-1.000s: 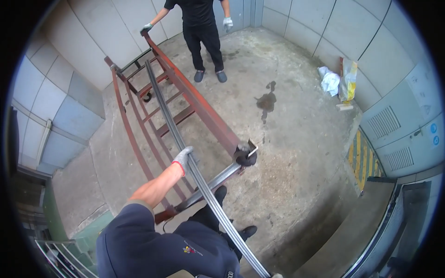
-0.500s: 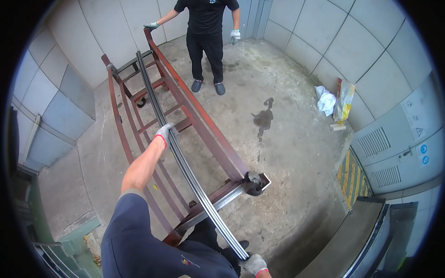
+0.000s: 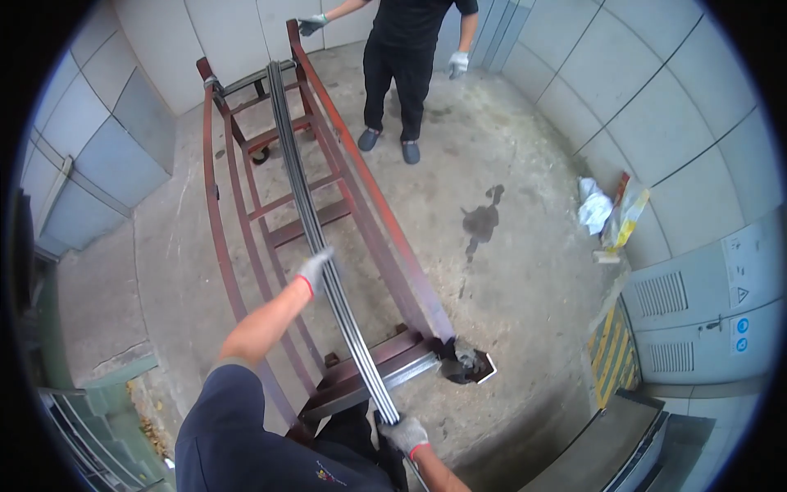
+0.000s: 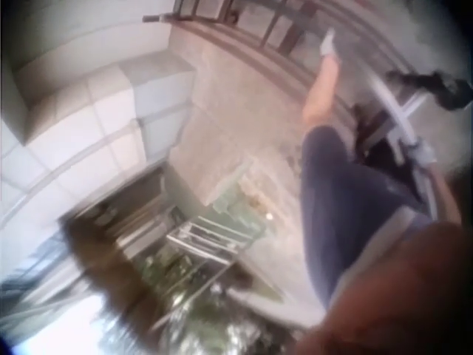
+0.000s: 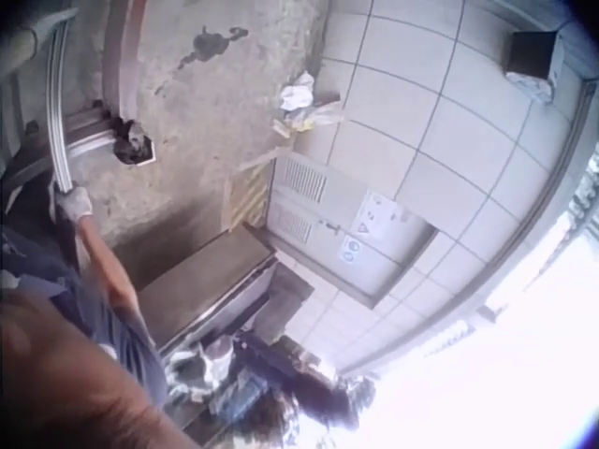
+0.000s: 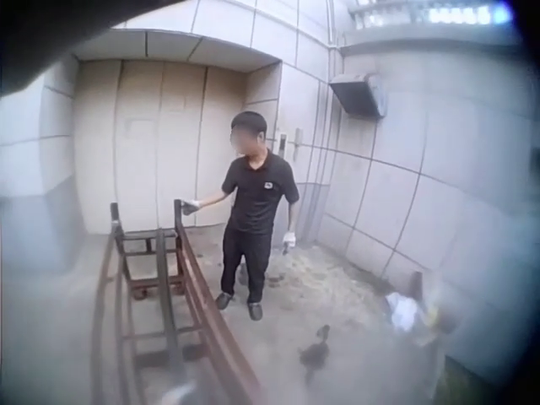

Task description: Unloading bundles of metal poles from a truck and stacking them onto a storage rack.

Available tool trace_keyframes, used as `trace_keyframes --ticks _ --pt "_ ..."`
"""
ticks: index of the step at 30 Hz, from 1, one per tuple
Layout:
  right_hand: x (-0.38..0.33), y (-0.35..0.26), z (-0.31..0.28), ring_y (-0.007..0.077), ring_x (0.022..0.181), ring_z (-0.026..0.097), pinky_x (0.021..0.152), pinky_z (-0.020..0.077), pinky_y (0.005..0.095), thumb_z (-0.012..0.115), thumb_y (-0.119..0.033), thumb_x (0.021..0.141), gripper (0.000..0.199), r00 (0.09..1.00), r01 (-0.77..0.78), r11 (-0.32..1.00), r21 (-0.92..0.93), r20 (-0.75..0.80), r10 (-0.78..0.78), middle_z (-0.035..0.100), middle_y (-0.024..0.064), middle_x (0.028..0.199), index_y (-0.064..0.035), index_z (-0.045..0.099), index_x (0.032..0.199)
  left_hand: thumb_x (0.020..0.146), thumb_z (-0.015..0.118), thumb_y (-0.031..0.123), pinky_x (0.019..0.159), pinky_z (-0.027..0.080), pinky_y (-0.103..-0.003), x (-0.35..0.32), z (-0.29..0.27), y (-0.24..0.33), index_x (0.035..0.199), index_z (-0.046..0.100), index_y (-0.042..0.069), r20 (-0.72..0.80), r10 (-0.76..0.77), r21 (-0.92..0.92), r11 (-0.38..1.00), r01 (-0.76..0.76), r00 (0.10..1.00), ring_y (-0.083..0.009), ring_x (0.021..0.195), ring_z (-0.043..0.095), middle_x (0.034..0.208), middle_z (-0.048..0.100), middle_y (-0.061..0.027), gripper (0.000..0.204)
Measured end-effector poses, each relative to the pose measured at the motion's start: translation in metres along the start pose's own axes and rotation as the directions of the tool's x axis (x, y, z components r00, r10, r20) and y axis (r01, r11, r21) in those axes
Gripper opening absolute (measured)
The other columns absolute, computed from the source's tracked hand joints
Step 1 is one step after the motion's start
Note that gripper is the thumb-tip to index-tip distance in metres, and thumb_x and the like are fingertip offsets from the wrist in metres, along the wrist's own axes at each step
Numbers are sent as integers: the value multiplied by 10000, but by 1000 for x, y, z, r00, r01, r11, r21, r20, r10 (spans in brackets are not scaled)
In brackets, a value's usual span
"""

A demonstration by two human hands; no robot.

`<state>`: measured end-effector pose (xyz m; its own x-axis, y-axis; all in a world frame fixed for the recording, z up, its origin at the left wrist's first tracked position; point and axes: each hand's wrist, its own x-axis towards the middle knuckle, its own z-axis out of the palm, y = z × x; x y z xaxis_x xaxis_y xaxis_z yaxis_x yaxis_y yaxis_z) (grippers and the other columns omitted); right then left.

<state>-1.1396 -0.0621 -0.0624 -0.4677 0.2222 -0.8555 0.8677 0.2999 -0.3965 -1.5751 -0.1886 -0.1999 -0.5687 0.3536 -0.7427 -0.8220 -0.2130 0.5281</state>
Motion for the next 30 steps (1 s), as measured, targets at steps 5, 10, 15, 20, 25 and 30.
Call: trace_keyframes --ticks 5,10,15,20,25,30 --pt "19 6 -13 209 714 729 694 571 381 802 -397 813 428 987 20 988 151 156 -44 734 114 771 -43 726 1041 930 725 418 762 590 -478 -57 19 -75 1066 672 111 -1 -104 13 995 104 995 -291 777 693 873 691 -99 341" --pt "-68 218 -1 216 889 732 851 568 344 890 -373 721 641 973 -119 984 131 211 89 760 114 949 -27 684 1219 921 738 381 774 596 -492 -31 30 -65 1148 668 65 -105 -119 2 993 120 987 -288 827 702 921 697 -123 395" --pt "-39 246 17 256 918 749 826 575 365 843 -320 762 493 978 -187 982 30 103 183 771 152 1006 -73 727 1173 908 751 370 689 603 -477 5 23 -64 1132 669 55 -145 -20 50 998 27 989 -296 716 693 904 697 -135 395" --pt "4 168 2 309 925 749 841 575 395 835 -349 760 513 993 -113 990 79 -8 114 767 174 983 -52 722 1163 892 772 367 657 600 -469 59 34 -16 1135 674 28 -186 48 62 997 -37 981 -292 701 703 894 702 -156 429" --pt "51 70 -17 361 1002 727 872 573 442 843 -350 736 541 994 -15 999 -44 -106 10 747 224 1044 -51 709 1166 858 791 459 885 561 -414 99 5 -10 1254 664 -21 -265 237 247 954 -172 935 -297 1011 700 1148 705 -198 635" --pt "116 73 1 392 1022 710 895 565 480 859 -373 714 613 982 54 993 -103 -173 -71 738 230 1065 -66 674 1212 823 806 533 1113 426 -373 95 0 -97 1393 567 -96 -207 285 307 927 -214 936 -284 1304 578 1425 596 -204 882"
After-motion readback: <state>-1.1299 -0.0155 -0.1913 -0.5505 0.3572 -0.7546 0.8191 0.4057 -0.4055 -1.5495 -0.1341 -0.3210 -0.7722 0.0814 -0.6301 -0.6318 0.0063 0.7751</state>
